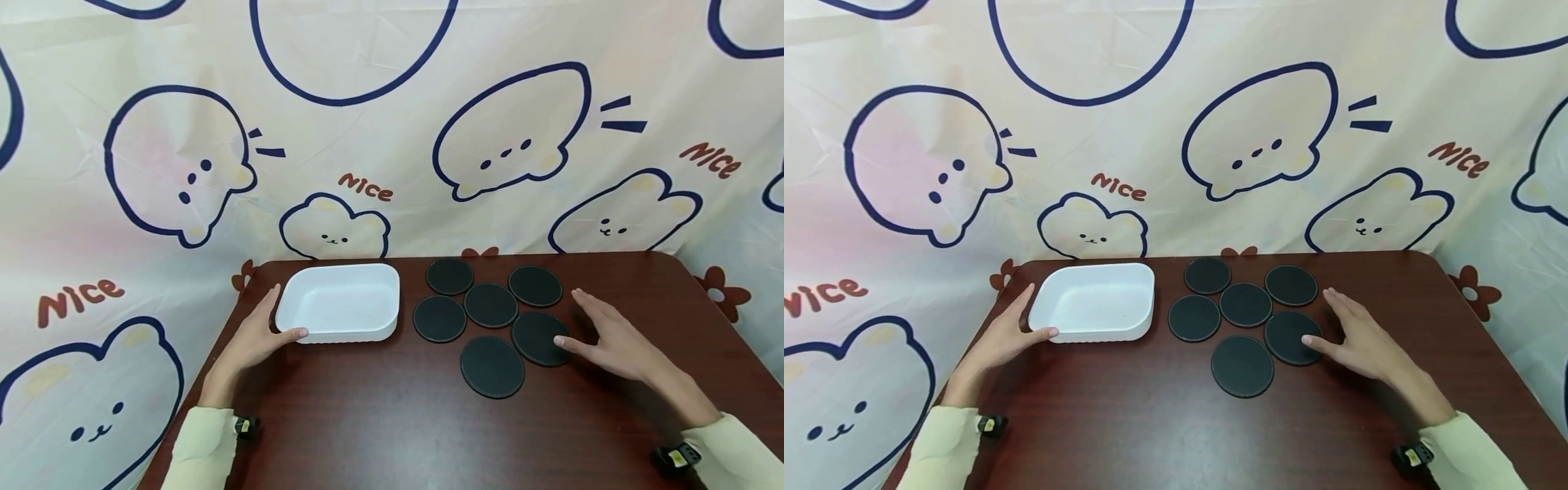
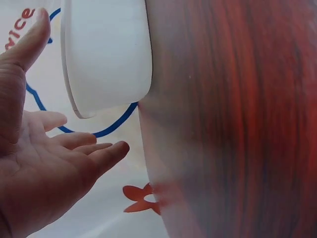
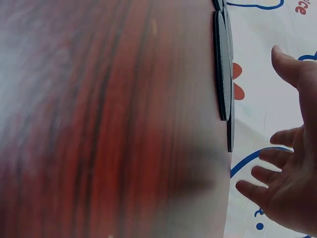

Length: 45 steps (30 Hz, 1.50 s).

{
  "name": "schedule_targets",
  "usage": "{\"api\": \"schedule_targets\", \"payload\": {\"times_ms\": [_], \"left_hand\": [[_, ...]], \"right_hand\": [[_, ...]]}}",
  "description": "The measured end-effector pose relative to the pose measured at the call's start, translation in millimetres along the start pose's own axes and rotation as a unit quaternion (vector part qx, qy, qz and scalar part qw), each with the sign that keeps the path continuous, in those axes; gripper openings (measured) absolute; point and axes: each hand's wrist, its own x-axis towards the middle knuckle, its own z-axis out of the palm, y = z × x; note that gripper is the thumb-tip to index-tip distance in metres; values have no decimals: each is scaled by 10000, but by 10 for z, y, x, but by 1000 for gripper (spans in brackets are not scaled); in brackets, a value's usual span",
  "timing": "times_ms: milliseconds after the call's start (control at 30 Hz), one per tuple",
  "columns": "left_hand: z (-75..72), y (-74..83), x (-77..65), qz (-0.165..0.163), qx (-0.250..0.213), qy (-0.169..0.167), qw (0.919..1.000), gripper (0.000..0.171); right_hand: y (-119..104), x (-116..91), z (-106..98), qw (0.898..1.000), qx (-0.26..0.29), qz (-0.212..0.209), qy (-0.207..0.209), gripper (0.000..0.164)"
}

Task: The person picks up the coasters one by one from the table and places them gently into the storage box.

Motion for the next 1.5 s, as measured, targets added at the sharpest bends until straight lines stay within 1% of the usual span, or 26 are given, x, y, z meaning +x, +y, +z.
{"api": "schedule_targets", "payload": {"times_ms": [167, 367, 500, 600, 700, 933, 1200, 1367, 1500], "left_hand": [[49, -37, 25, -90, -118, -11, 9999, 125], [76, -44, 28, -91, -339, -30, 9994, 123], [72, -29, 29, -163, -506, -83, 9986, 125], [72, -30, 39, -268, -631, -114, 9976, 126], [75, -29, 47, -291, -738, -147, 9967, 127], [87, -39, 67, 43, -950, -60, 9955, 124], [110, -69, 38, -55, -968, -111, 9952, 125], [122, -72, 24, -22, -993, -20, 9951, 121], [119, -63, 22, -91, -939, 14, 9955, 121]], "right_hand": [[-7, 16, 11, 9999, 83, -64, 10, 107], [1, 17, 9, 9975, 544, -371, 262, 89], [12, 31, 26, 9962, 686, -461, 286, 85], [14, 48, 34, 9959, 757, -448, 229, 85], [10, 73, 36, 9952, 879, -405, 121, 81], [6, 151, 15, 9944, 928, -454, -230, 76], [-29, 250, 21, 9930, 854, -613, -543, 76], [-71, 278, 55, 9939, 760, -524, -607, 73], [-76, 278, 74, 9939, 826, -521, -519, 71]]}}
